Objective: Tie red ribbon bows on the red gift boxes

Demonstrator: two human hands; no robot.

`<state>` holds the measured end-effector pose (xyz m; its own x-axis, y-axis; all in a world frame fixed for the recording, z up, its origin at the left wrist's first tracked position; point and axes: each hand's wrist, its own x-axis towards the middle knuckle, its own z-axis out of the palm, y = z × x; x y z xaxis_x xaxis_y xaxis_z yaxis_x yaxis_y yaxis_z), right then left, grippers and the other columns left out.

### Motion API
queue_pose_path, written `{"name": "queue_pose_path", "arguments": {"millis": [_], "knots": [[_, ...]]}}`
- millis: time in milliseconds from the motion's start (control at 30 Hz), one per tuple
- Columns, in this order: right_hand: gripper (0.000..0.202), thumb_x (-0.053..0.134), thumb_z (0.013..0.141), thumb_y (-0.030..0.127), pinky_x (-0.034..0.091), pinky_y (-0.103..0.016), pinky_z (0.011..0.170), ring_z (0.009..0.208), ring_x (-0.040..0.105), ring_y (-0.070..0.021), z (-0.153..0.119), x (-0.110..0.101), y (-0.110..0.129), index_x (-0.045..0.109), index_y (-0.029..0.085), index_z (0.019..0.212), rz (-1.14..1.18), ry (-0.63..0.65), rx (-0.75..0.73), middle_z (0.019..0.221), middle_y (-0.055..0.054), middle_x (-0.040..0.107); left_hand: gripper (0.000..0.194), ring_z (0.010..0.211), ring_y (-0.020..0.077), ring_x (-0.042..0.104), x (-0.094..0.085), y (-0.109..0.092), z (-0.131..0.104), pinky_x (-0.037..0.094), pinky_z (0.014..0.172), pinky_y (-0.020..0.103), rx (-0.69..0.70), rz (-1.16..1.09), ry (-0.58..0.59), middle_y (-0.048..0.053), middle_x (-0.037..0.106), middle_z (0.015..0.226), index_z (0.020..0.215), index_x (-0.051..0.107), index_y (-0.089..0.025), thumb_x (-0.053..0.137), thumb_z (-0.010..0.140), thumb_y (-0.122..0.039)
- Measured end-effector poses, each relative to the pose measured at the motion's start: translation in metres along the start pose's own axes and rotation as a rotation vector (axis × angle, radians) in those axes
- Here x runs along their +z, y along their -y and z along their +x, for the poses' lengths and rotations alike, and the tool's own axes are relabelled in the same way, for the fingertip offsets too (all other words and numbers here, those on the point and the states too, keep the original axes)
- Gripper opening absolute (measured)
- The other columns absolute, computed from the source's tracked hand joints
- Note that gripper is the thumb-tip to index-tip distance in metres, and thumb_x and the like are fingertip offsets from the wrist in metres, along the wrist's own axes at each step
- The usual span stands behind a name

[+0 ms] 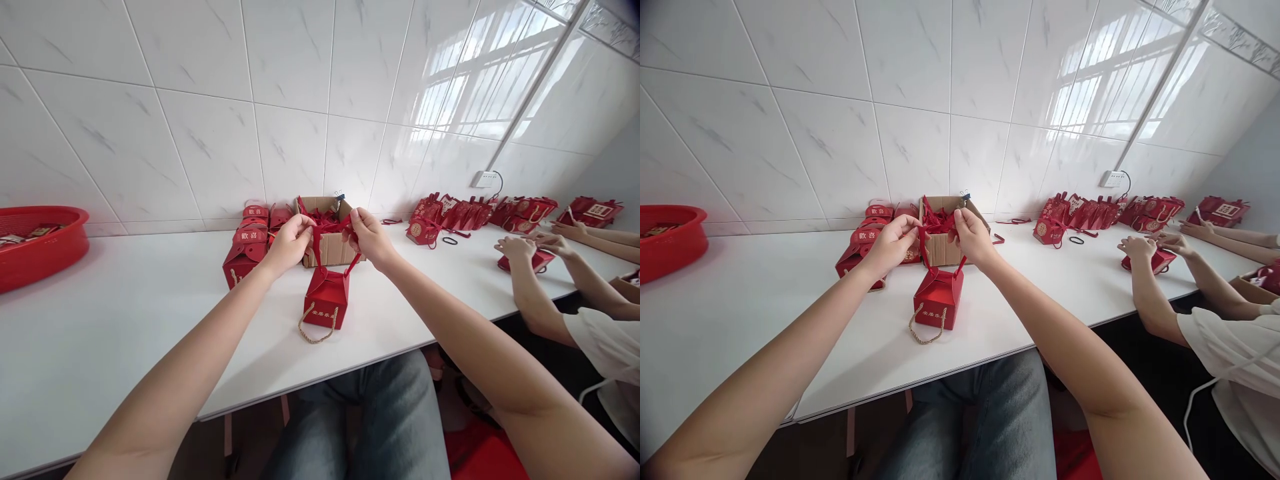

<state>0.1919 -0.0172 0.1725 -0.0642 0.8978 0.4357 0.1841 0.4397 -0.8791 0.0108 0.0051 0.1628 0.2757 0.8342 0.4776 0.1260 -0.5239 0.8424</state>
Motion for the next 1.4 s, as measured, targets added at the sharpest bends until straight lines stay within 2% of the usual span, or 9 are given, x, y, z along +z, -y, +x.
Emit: {"name": "queue_pose_path", "arguments": {"millis": [200,367,533,733,1067,1233,1400], "knots": [[0.042,0.042,0.086,0.061,0.032,-0.019,0.040,0.040,0.039,-0.0056,0.000,-0.001,0.002,0.037,0.022,0.071,0.008,-0.012,0.005,0.058,0.005,0.055,0.008,0.082,0.0145,0.061,-0.004,0.000,0.001,0.048,0.073,0.028,0.037,0.055,0.000,0.003,0.062,0.091,0.089,0.051,-0.019,0.046,0.087,-0.024],[0.041,0.043,0.085,0.062,0.036,-0.020,0.037,0.043,0.051,-0.0083,-0.004,-0.003,0.005,0.036,0.023,0.073,0.024,-0.006,0.085,0.065,0.004,0.057,0.007,0.080,0.0155,0.062,-0.011,-0.004,0.000,0.048,0.070,0.028,0.112,0.234,-0.052,0.003,0.063,0.085,0.089,0.052,-0.020,0.046,0.086,-0.022],[0.042,0.049,0.082,0.061,0.053,-0.025,0.056,0.069,0.064,-0.0137,-0.015,-0.013,0.009,0.038,0.022,0.070,0.023,-0.070,0.050,0.071,0.002,0.056,0.006,0.085,0.0171,0.065,-0.018,-0.008,-0.005,0.050,0.075,0.030,0.092,0.274,-0.063,0.003,0.067,0.082,0.088,0.050,-0.021,0.045,0.085,-0.019],[0.044,0.046,0.082,0.064,0.054,-0.026,0.062,0.075,0.066,-0.0155,-0.033,-0.041,0.008,0.045,0.021,0.073,-0.068,-0.162,0.008,0.073,-0.001,0.062,0.006,0.086,0.0193,0.066,-0.031,0.004,-0.011,0.051,0.075,0.032,0.042,0.309,-0.051,0.005,0.068,0.086,0.085,0.053,-0.021,0.047,0.084,-0.022],[0.045,0.049,0.081,0.063,0.054,-0.028,0.063,0.078,0.067,-0.0179,-0.063,-0.060,-0.026,0.053,0.019,0.076,-0.084,-0.258,0.102,0.079,-0.006,0.068,0.008,0.082,0.0201,0.067,-0.052,0.018,-0.020,0.051,0.076,0.034,-0.027,0.362,-0.066,0.005,0.069,0.083,0.086,0.054,-0.020,0.049,0.082,-0.025],[0.045,0.051,0.080,0.063,0.054,-0.030,0.065,0.078,0.067,-0.0194,-0.089,-0.064,-0.046,0.056,0.019,0.074,-0.053,-0.325,0.177,0.077,-0.007,0.069,0.009,0.084,0.0200,0.068,-0.063,0.027,-0.030,0.050,0.077,0.032,-0.088,0.372,-0.130,0.003,0.071,0.083,0.084,0.054,-0.021,0.049,0.079,-0.026],[0.042,0.055,0.079,0.060,0.054,-0.029,0.063,0.074,0.066,-0.0189,-0.114,-0.073,-0.070,0.059,0.019,0.071,-0.028,-0.421,0.228,0.072,-0.007,0.068,0.010,0.076,0.0198,0.068,-0.074,0.039,-0.042,0.050,0.070,0.030,-0.182,0.380,-0.230,0.003,0.071,0.075,0.083,0.054,-0.022,0.049,0.076,-0.027]]}}
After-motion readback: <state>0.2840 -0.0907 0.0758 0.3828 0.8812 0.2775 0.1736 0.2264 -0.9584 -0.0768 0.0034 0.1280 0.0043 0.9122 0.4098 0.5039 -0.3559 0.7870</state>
